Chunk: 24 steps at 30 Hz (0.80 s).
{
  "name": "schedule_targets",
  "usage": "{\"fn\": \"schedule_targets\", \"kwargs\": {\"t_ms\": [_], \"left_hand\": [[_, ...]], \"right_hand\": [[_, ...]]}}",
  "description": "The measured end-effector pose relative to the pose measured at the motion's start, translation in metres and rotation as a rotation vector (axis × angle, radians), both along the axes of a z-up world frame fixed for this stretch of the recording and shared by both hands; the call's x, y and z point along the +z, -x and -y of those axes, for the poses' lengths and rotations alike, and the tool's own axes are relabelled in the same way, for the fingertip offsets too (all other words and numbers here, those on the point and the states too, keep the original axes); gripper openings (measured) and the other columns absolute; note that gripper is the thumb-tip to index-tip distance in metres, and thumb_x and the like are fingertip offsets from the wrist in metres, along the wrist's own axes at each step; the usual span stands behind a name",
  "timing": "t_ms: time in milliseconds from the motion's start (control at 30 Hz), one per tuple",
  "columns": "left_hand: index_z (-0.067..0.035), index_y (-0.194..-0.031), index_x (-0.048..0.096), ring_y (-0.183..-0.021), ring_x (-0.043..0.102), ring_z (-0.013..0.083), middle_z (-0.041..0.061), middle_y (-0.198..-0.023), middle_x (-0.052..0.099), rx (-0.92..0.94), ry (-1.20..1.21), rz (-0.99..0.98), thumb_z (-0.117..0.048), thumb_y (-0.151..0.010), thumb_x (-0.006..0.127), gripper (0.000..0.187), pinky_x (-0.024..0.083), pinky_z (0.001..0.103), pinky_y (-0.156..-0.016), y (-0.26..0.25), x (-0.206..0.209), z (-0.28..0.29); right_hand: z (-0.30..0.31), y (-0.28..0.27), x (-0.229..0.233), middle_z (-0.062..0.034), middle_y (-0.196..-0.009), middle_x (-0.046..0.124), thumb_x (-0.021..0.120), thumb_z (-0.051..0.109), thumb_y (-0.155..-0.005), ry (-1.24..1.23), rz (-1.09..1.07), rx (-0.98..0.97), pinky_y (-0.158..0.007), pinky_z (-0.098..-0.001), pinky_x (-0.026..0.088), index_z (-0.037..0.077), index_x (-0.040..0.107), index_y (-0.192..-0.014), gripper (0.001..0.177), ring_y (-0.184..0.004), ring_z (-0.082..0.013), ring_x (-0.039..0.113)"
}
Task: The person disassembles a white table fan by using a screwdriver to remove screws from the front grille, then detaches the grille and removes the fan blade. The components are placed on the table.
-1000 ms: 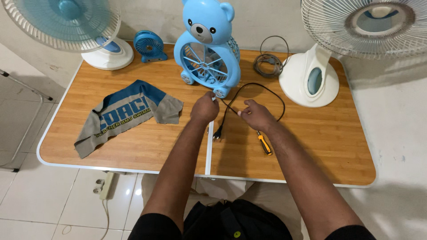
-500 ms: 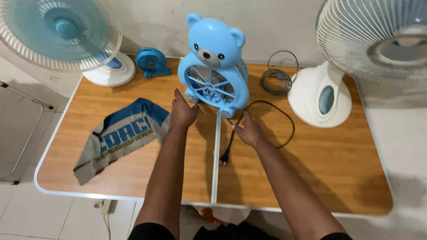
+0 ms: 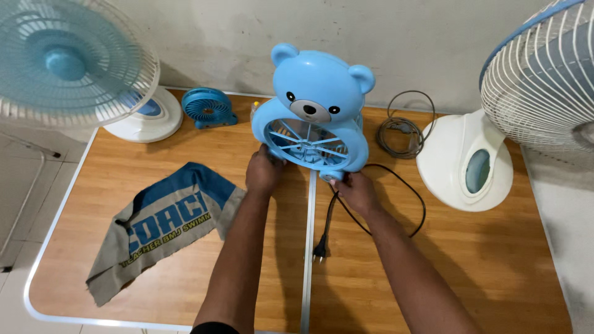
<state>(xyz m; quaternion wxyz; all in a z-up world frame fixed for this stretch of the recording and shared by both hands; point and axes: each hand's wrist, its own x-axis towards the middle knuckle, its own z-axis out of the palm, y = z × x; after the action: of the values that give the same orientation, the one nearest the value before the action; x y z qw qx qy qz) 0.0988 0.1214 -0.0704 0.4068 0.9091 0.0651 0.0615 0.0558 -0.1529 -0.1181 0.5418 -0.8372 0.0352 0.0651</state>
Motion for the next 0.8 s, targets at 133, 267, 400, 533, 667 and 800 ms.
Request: {"fn": "schedule_targets", "kwargs": {"t_ms": [133,267,400,533,667,800], "left_hand": [[-0.011,-0.112,0.064,-0.097,0.068,0.0408,0.019,-0.102,0.071,0.031,-0.025,-0.054,-0.027,-0.085,0.077,0.034,0.054,0.053,-0.083,-0.011,0.008,0.009],[-0.013,-0.119,0.062,-0.098,0.067,0.0417,0.02,-0.105,0.068,0.058,-0.051,-0.016,-0.027,-0.085,0.077,0.04,0.054,0.053,-0.083,-0.023,0.006,0.018],[-0.013,-0.123,0.061,-0.098,0.068,0.0403,0.018,-0.107,0.069,0.081,-0.049,-0.018,-0.03,-0.085,0.078,0.044,0.054,0.053,-0.083,-0.035,-0.003,0.025],[-0.013,-0.132,0.057,-0.098,0.068,0.0402,0.018,-0.109,0.068,0.115,-0.051,-0.02,-0.033,-0.085,0.079,0.055,0.055,0.052,-0.082,-0.045,-0.007,0.034],[-0.014,-0.137,0.053,-0.103,0.066,0.0417,0.02,-0.117,0.065,0.122,-0.056,-0.043,-0.035,-0.086,0.079,0.061,0.054,0.053,-0.083,-0.049,-0.003,0.039],[-0.007,-0.144,0.044,-0.103,0.063,0.0457,0.025,-0.121,0.06,0.185,-0.058,0.069,-0.032,-0.083,0.08,0.075,0.053,0.054,-0.079,-0.036,0.008,0.048]], "right_hand": [[0.012,-0.023,0.007,-0.0108,-0.092,0.074,0.077,0.03,-0.092,0.201,0.012,0.024,-0.071,-0.0364,0.055,0.002,0.066,-0.117,0.039,-0.079,-0.0189,0.07],[0.016,-0.04,0.013,-0.0113,-0.094,0.075,0.075,0.03,-0.092,0.17,0.038,0.005,-0.073,-0.0392,0.056,0.002,0.067,-0.115,0.037,-0.082,-0.0227,0.071],[0.017,-0.056,0.022,-0.0114,-0.097,0.075,0.072,0.031,-0.094,0.241,0.059,0.006,-0.076,-0.0409,0.056,0.002,0.066,-0.115,0.037,-0.085,-0.0249,0.072],[0.014,-0.071,0.032,-0.0129,-0.098,0.074,0.071,0.033,-0.095,0.36,-0.011,-0.04,-0.077,-0.0438,0.055,0.004,0.063,-0.119,0.039,-0.085,-0.0271,0.072],[0.016,-0.082,0.031,-0.0147,-0.101,0.076,0.072,0.033,-0.097,0.386,-0.045,-0.046,-0.081,-0.0416,0.056,0.003,0.066,-0.117,0.037,-0.09,-0.0273,0.074],[0.023,-0.085,0.013,-0.0136,-0.11,0.076,0.073,0.024,-0.093,0.245,0.044,-0.053,-0.085,-0.0376,0.058,0.002,0.062,-0.122,0.038,-0.099,-0.0248,0.075]]}}
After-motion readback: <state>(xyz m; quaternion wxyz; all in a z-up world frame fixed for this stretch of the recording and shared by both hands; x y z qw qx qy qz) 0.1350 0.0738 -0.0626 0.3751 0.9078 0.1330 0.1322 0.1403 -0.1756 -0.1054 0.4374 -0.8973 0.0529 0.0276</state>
